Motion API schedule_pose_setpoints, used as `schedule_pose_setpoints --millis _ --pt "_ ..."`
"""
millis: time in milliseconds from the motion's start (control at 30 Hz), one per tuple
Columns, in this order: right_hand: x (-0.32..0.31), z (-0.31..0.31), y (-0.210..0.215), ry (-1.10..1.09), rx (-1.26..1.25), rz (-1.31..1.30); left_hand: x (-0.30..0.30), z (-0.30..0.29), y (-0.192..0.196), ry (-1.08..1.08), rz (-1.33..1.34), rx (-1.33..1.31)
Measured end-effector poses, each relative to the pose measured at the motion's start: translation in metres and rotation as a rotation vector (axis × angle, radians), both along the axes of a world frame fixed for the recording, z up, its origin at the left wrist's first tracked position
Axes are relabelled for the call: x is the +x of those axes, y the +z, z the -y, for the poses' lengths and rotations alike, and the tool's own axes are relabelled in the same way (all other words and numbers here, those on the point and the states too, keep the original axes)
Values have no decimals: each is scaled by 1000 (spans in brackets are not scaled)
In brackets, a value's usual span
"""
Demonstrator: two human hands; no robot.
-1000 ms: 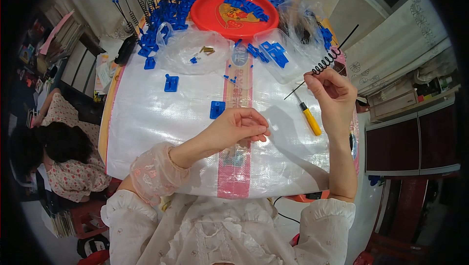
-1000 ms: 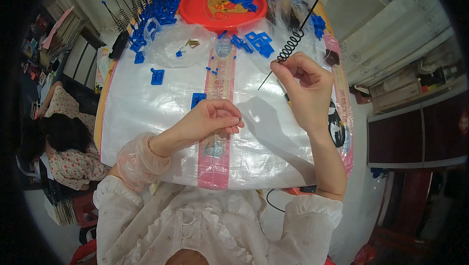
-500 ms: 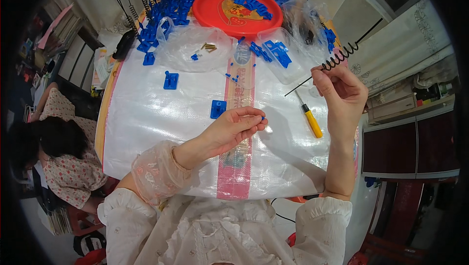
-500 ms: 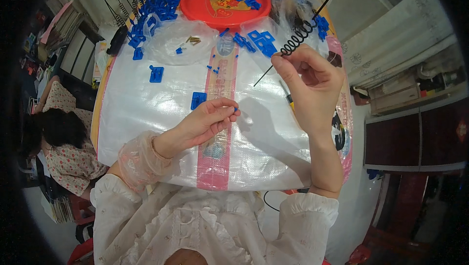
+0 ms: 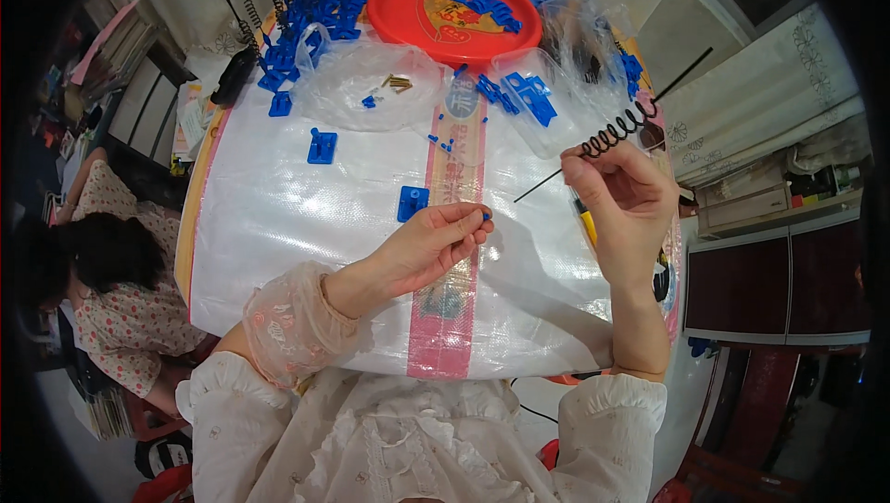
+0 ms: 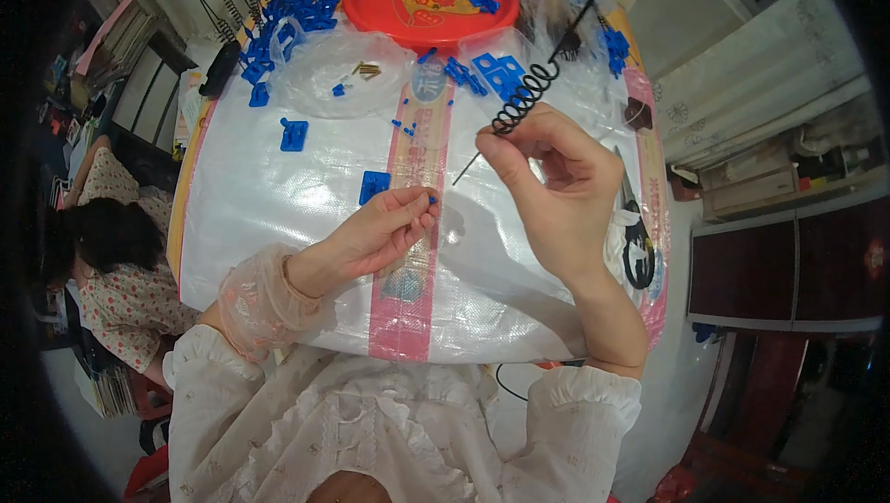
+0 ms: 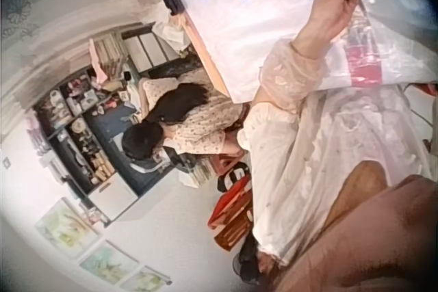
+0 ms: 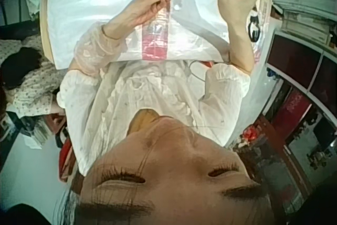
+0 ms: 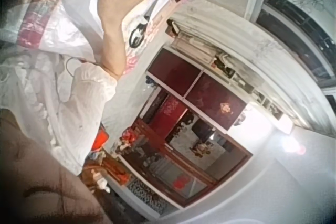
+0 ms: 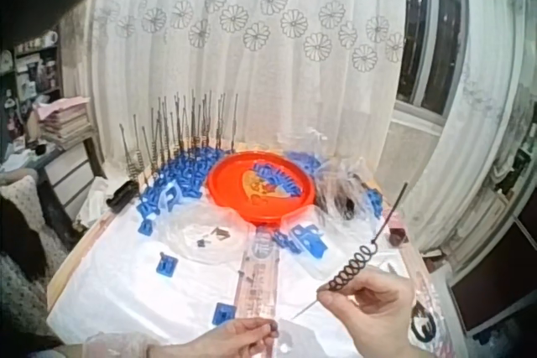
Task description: The recorder is assembling electrical components by threading wires through springs and attaching blue plastic connectors.
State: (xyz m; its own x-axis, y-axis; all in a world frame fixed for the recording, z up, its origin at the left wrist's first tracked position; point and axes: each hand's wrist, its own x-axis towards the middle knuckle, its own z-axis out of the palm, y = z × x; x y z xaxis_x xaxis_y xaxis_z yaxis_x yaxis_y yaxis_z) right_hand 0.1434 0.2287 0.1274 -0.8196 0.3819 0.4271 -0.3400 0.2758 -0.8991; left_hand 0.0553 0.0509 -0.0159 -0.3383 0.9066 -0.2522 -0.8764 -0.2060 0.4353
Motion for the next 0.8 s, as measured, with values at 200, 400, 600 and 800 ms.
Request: schedule_pose_setpoints --millis 200,400,600,800 --pt "2 6 -9 38 25 67 2 1 4 -3 0 -21" --pt "0 11 -14 65 5 86 3 0 5 -7 2 -22" --pt "-2 11 -21 94 -8 92 1 1 5 -8 0 -13" --pt "-2 14 -21 94 -11 92 2 0 2 11 5 -22"
